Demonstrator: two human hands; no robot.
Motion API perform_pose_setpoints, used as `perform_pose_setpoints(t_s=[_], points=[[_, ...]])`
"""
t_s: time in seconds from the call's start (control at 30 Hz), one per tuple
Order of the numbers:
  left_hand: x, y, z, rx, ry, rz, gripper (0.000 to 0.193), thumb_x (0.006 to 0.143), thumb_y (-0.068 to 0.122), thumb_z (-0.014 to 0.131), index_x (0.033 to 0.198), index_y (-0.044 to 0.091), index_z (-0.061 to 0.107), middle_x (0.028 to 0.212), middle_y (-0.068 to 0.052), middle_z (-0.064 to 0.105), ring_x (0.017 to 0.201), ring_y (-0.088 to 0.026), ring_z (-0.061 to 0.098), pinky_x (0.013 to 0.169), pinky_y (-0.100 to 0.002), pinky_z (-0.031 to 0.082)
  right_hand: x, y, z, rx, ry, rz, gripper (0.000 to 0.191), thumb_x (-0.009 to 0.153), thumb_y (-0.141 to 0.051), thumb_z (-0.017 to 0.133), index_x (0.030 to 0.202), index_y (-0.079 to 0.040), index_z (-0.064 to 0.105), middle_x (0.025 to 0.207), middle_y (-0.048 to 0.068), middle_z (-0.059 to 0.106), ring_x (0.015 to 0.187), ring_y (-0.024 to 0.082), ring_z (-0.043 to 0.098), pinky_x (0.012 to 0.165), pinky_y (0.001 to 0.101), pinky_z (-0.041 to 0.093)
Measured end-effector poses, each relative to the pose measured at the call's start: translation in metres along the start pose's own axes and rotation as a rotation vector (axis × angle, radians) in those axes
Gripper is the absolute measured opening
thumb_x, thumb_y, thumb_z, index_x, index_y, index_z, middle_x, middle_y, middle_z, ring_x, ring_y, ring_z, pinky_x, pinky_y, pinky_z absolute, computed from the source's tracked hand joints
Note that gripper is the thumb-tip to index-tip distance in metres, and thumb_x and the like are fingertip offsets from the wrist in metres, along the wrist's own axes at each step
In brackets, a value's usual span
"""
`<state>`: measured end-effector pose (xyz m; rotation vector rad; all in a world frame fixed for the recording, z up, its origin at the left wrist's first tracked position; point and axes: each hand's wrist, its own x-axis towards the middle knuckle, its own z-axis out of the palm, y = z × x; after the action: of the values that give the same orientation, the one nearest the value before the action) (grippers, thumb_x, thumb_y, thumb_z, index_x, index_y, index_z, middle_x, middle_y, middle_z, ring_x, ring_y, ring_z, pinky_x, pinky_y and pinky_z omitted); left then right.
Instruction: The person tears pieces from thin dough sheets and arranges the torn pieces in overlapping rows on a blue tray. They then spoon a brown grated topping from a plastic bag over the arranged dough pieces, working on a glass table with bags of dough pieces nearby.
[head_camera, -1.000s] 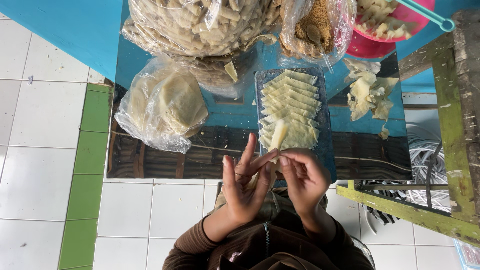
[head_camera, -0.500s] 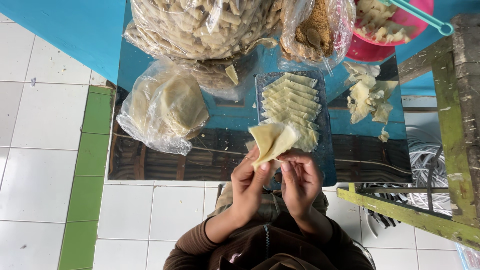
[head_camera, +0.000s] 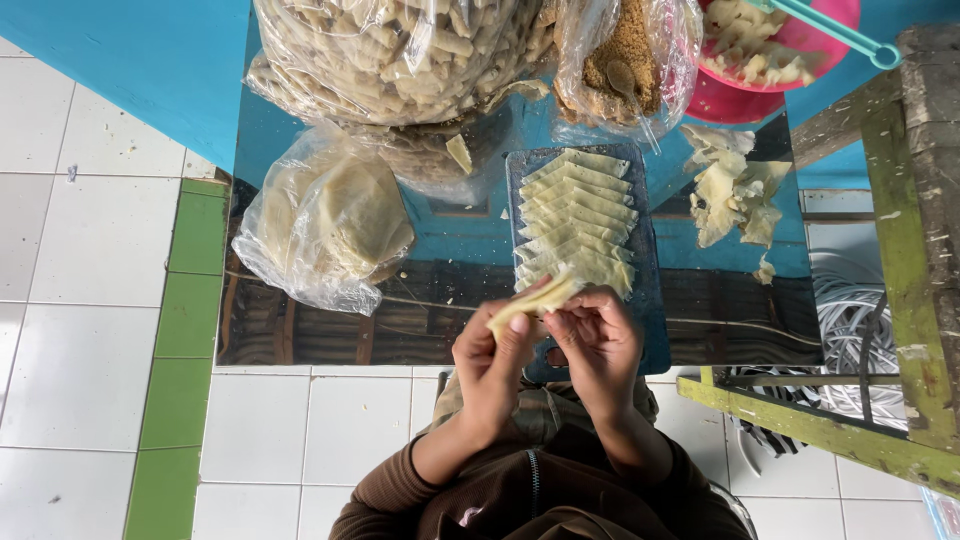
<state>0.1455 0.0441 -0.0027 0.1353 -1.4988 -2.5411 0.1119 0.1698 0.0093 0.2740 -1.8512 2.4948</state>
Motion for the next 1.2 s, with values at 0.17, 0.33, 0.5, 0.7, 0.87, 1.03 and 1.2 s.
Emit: perform_pose_setpoints(t_s=[0.17, 0.33, 0.5, 0.7, 0.87, 1.03, 1.2], points=[[0.005, -0.007, 0.002, -0.216, 0.103, 0.062, 0.017, 0.116, 0.014, 0.059, 0.122, -0.001, 0.054, 0.112, -0.011, 0.063, 0.092, -0.008, 0.055, 0.082, -0.024, 0.047, 0.005, -0.002, 0.004, 0.019, -0.060, -0.011, 0.022, 0.100, -0.001, 0.068, 0.117, 0.001, 0.054, 0.106, 0.005, 0.065, 0.093, 0.005, 0.062, 0.068, 0.0169, 0.051], [0.000, 0.019, 0.009, 0.001, -0.123, 0.138, 0.051, 0.103, 0.015, 0.059, 0.149, 0.004, 0.038, 0.141, -0.012, 0.060, 0.125, -0.012, 0.060, 0.106, -0.026, 0.049, 0.009, -0.006, 0.005, -0.001, -0.048, -0.117, 0.033, 0.090, -0.001, 0.068, 0.116, -0.001, 0.049, 0.111, 0.006, 0.062, 0.103, 0.007, 0.065, 0.086, 0.0200, 0.055], [0.010, 0.008, 0.002, 0.036, -0.119, 0.080, 0.028, 0.108, 0.009, 0.062, 0.127, -0.011, 0.067, 0.144, -0.014, 0.062, 0.120, -0.015, 0.063, 0.096, -0.029, 0.053, 0.000, 0.002, 0.001, -0.105, -0.021, -0.122, 0.019, 0.101, 0.001, 0.070, 0.113, 0.001, 0.056, 0.107, 0.009, 0.065, 0.088, 0.005, 0.064, 0.061, 0.0175, 0.053], [0.005, -0.016, -0.005, -0.501, 0.100, -0.069, 0.031, 0.107, 0.011, 0.065, 0.129, -0.010, 0.065, 0.117, -0.014, 0.073, 0.104, -0.017, 0.069, 0.092, -0.031, 0.056, 0.003, 0.003, -0.003, -0.012, -0.052, -0.090, 0.024, 0.096, -0.004, 0.069, 0.112, -0.001, 0.052, 0.111, 0.008, 0.062, 0.092, 0.006, 0.064, 0.059, 0.0172, 0.054], [0.006, -0.004, -0.014, 0.040, -0.073, 0.078, 0.028, 0.103, 0.006, 0.070, 0.126, -0.008, 0.069, 0.123, -0.011, 0.072, 0.105, -0.011, 0.065, 0.092, -0.027, 0.052, 0.003, 0.002, -0.005, 0.014, -0.095, -0.078, 0.026, 0.097, -0.003, 0.072, 0.115, 0.000, 0.054, 0.109, 0.007, 0.064, 0.087, 0.003, 0.062, 0.063, 0.0153, 0.052], [0.008, 0.002, -0.003, -0.150, 0.077, 0.024, 0.026, 0.105, 0.009, 0.064, 0.126, -0.007, 0.064, 0.117, -0.013, 0.072, 0.105, -0.014, 0.068, 0.095, -0.031, 0.056, 0.001, 0.001, -0.005, -0.040, -0.015, 0.033, 0.019, 0.095, -0.002, 0.073, 0.100, -0.002, 0.054, 0.109, 0.010, 0.069, 0.088, 0.006, 0.065, 0.057, 0.0169, 0.055], [0.004, 0.006, 0.002, -0.125, 0.072, 0.058, 0.028, 0.106, 0.012, 0.057, 0.129, -0.005, 0.057, 0.131, -0.017, 0.070, 0.117, -0.019, 0.069, 0.103, -0.034, 0.055, 0.006, -0.008, -0.004, 0.024, -0.113, -0.059, 0.027, 0.094, 0.000, 0.071, 0.111, -0.003, 0.051, 0.109, 0.006, 0.065, 0.093, 0.005, 0.066, 0.064, 0.0175, 0.057]])
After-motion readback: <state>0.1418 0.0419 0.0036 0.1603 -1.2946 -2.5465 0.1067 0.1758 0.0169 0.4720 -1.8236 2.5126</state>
